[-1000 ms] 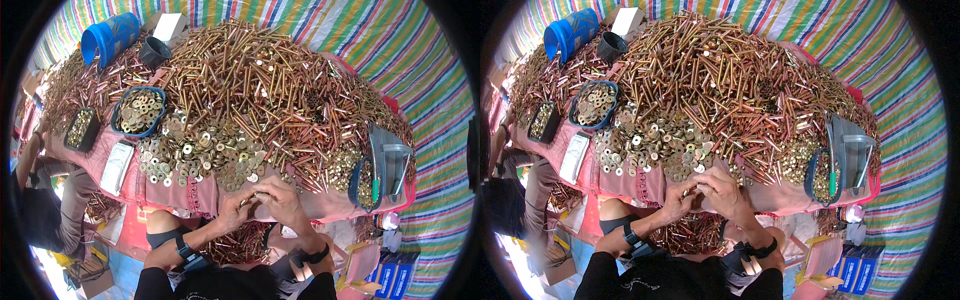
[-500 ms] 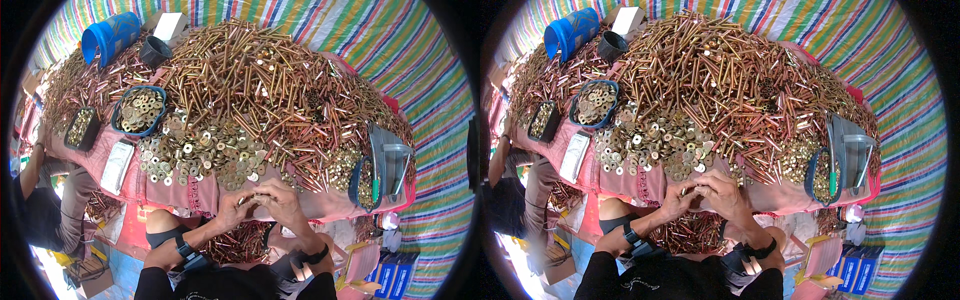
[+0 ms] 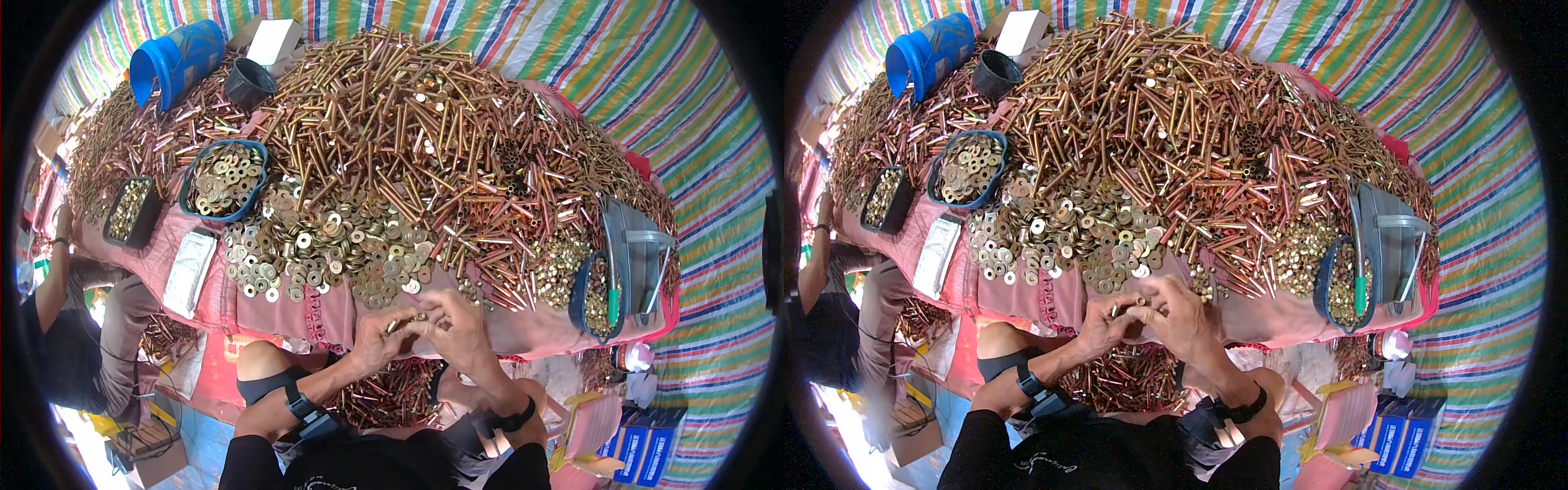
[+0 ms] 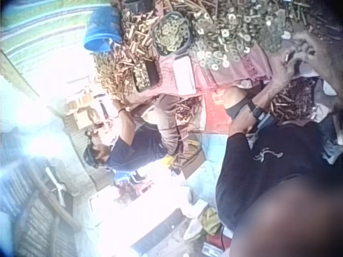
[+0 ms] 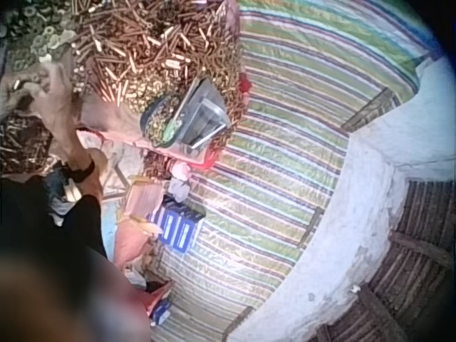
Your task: The person picks up metal tubes and washers from a large pile, slides one washer onto each tube by hand, and places the assembled components into a separate pile on the workbench.
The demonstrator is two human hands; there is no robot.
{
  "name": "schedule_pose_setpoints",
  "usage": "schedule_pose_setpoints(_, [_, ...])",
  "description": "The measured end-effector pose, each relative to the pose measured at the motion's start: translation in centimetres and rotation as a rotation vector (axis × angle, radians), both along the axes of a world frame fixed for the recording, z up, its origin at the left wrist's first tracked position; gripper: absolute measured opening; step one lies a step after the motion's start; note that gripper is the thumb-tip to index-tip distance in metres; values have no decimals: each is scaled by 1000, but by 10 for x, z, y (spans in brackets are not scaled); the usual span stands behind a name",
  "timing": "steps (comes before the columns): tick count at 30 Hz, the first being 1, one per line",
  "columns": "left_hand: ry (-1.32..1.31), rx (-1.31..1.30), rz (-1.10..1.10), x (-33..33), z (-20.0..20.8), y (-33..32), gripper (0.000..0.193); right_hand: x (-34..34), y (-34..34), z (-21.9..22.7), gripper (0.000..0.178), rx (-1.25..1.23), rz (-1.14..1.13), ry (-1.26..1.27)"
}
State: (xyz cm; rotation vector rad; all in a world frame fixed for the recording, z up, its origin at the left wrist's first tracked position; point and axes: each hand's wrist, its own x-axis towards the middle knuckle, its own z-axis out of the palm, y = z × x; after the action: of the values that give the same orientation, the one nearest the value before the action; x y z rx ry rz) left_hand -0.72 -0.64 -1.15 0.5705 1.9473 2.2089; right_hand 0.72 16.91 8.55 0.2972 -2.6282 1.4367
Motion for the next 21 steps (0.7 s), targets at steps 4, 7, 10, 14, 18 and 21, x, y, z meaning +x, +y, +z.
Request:
schedule_pose_setpoints(4, [115, -17, -27, -4, 1, -2, 22, 2, 3, 2, 31, 103, 70, 50])
schedule_pose_setpoints(7, [125, -7, -32, -4, 3, -1, 21, 5, 2, 0, 29, 67, 21, -33])
schedule_pose_setpoints(10, [39, -12, -33, -1, 6, 0, 19, 7, 5, 0, 25, -55, -78, -160])
schedule_pose_setpoints(14, [-71, 87, 63, -7, 11, 4, 22, -3, 24, 7, 19, -407, -133, -445])
schedule_pose_setpoints(18, [-161, 67, 217, -16, 13, 9, 32, -9, 38, 3, 20, -113, 98, -714])
schedule_pose_setpoints(21, [-92, -67, 235, -5, 12, 9, 31, -14, 35, -13, 18, 188, -72, -340])
